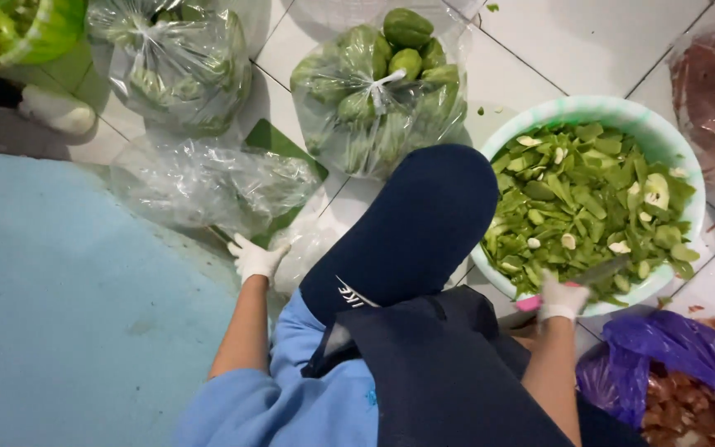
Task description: Peeling and slicing green vegetables into a bowl while sitting on the floor in a food preparation area.
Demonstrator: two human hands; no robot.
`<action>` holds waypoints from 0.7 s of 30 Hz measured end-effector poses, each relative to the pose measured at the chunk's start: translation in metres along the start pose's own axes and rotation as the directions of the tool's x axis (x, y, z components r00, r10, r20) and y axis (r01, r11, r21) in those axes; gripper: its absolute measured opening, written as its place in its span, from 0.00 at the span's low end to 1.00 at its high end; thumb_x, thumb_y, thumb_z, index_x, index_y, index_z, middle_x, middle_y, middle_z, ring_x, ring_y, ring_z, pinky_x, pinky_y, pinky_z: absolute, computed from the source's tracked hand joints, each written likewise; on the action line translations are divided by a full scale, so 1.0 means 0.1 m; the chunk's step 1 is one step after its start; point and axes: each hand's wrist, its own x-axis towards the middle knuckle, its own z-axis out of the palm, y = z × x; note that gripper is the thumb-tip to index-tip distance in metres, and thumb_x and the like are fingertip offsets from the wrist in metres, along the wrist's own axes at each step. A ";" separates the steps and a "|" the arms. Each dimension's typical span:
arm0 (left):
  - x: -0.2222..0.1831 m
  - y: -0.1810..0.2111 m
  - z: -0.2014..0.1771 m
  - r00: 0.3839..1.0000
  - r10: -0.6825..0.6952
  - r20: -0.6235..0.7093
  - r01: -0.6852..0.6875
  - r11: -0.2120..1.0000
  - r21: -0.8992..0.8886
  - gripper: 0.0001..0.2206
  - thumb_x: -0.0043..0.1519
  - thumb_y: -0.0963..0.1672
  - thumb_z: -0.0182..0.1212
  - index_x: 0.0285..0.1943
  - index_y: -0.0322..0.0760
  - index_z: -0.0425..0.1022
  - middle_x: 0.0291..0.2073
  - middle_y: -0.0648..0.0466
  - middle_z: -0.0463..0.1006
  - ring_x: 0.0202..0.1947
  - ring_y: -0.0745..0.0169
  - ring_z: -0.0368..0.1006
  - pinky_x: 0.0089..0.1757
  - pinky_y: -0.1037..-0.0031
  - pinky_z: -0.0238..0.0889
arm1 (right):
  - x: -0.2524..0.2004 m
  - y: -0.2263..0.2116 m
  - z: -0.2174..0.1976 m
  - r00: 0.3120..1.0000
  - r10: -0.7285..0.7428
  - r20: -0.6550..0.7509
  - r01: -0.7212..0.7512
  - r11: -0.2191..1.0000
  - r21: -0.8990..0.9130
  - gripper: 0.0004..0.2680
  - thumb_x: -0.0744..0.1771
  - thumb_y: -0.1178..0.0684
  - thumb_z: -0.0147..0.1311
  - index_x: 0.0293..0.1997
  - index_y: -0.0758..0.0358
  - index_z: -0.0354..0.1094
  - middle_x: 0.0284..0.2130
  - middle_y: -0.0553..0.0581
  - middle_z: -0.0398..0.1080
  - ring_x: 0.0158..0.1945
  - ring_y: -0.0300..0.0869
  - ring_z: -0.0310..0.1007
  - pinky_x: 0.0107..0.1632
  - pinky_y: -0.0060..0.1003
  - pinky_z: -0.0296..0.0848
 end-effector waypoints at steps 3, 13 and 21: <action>-0.09 0.33 -0.28 0.998 -0.034 -0.055 0.026 0.990 -0.138 0.55 0.42 0.56 0.72 0.71 0.37 0.34 0.66 0.37 0.40 0.58 0.28 0.57 0.55 0.46 0.55 | 0.70 0.84 0.51 0.984 -0.177 -0.005 0.174 0.969 -0.177 0.23 0.53 0.42 0.72 0.31 0.71 0.59 0.26 0.64 0.66 0.41 0.53 0.69 0.50 0.40 0.59; 1.54 -0.32 0.56 0.870 -0.490 0.051 0.390 0.621 -0.680 0.56 0.42 0.54 0.78 0.69 0.44 0.30 0.67 0.43 0.38 0.60 0.36 0.58 0.51 0.58 0.68 | 0.66 0.70 0.82 0.973 -0.213 0.089 0.229 0.843 -0.486 0.19 0.56 0.42 0.65 0.24 0.70 0.59 0.21 0.60 0.63 0.35 0.44 0.67 0.44 0.38 0.47; 1.74 -0.24 -0.44 0.931 -0.335 -0.144 -0.186 -0.098 -0.978 0.33 0.61 0.51 0.61 0.67 0.30 0.48 0.66 0.37 0.48 0.66 0.39 0.49 0.57 0.55 0.60 | 0.69 0.44 0.52 0.972 -0.056 -0.227 0.157 0.877 0.454 0.17 0.55 0.65 0.58 0.38 0.59 0.49 0.25 0.51 0.59 0.21 0.36 0.71 0.25 0.29 0.73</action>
